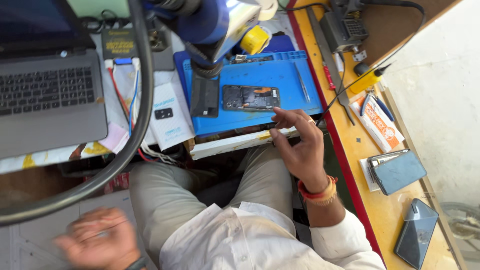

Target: The person sits at a repair bench working on a disassembled smartphone placed on a blue mat. They handle the phone frame and internal board, then use a red-handled screwdriver to drive small screws into the phone body while viewing it under a bench microscope.

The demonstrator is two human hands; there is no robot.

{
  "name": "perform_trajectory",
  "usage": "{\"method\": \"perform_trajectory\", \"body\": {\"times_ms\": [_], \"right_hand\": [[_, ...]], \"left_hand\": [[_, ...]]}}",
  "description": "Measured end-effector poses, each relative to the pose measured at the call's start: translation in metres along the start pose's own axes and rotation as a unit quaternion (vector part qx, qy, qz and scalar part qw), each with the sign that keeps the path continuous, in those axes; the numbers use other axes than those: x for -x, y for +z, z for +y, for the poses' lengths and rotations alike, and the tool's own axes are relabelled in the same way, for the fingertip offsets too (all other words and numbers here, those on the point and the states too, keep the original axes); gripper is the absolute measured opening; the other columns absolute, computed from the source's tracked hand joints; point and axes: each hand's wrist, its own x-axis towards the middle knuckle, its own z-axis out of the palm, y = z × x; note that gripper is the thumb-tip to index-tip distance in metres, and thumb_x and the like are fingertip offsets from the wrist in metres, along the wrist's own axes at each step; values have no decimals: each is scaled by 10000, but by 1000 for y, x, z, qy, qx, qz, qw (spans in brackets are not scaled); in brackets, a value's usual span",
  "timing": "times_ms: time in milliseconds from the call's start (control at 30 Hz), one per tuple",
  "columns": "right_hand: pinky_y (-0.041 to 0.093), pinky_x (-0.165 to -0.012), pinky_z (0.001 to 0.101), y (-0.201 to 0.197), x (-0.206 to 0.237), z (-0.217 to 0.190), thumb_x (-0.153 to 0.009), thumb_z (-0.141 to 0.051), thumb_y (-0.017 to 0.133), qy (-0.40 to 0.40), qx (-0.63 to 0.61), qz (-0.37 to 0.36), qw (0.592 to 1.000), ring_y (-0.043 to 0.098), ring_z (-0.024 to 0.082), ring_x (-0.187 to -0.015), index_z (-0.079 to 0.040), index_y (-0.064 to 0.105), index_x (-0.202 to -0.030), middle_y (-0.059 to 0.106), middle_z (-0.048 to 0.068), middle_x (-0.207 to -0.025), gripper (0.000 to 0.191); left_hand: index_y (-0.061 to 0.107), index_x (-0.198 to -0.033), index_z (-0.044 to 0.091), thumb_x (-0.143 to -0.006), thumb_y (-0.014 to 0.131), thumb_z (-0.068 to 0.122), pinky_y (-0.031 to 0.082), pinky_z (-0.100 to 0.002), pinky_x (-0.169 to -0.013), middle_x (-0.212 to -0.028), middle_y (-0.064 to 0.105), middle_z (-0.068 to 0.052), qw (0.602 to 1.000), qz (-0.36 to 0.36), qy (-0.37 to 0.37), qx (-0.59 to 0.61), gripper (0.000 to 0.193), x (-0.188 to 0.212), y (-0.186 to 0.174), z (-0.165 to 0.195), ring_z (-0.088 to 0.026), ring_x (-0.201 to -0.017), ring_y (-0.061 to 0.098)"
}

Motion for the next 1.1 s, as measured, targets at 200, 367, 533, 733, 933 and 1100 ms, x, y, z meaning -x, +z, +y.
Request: {"method": "perform_trajectory", "body": {"times_ms": [200,367,533,733,933,1100], "right_hand": [[551,-822,283,-9,9,76,-904,-16,749,173,-48,47,983,672,165,-880,-10,723,-1182,731,84,-1023,279],[543,-814,387,-26,1,120,-874,-100,785,85,171,71,979,697,277,-919,-33,737,-1055,728,104,-1023,199],[539,-723,447,-38,-41,174,-865,-215,802,179,273,85,941,694,338,-836,-20,730,-1060,693,159,-1027,285],[555,-709,469,-40,-74,228,-817,-273,810,237,323,57,914,699,376,-847,-51,736,-911,699,163,-974,252],[555,-693,476,-42,-74,258,-866,-213,765,249,325,91,908,699,369,-808,-60,725,-885,701,152,-901,159],[552,-683,459,-41,-77,264,-877,-196,766,248,312,84,913,704,340,-796,-53,714,-891,702,130,-893,153]], "left_hand": [[489,-722,114,-1100,546,390,288,-249,-468,-591,366,28,949,5,-310,60,471,8,109,-182,-90,-515,327],[445,-712,122,-1067,554,366,243,-238,-439,-571,331,26,888,-92,-451,-10,445,-42,198,-297,-81,-481,276],[439,-660,130,-1038,630,350,204,-264,-412,-533,339,47,803,-256,-518,-146,477,-116,269,-417,-71,-426,264],[516,-642,101,-966,708,390,202,-245,-381,-525,355,60,741,-323,-496,-317,475,-160,307,-512,-38,-419,274],[583,-639,100,-951,711,463,244,-245,-408,-559,485,41,690,-453,-414,-383,496,-178,303,-547,-47,-461,348],[594,-636,112,-961,665,560,311,-251,-450,-565,521,28,669,-520,-362,-389,558,-184,295,-551,-52,-500,408]]}}
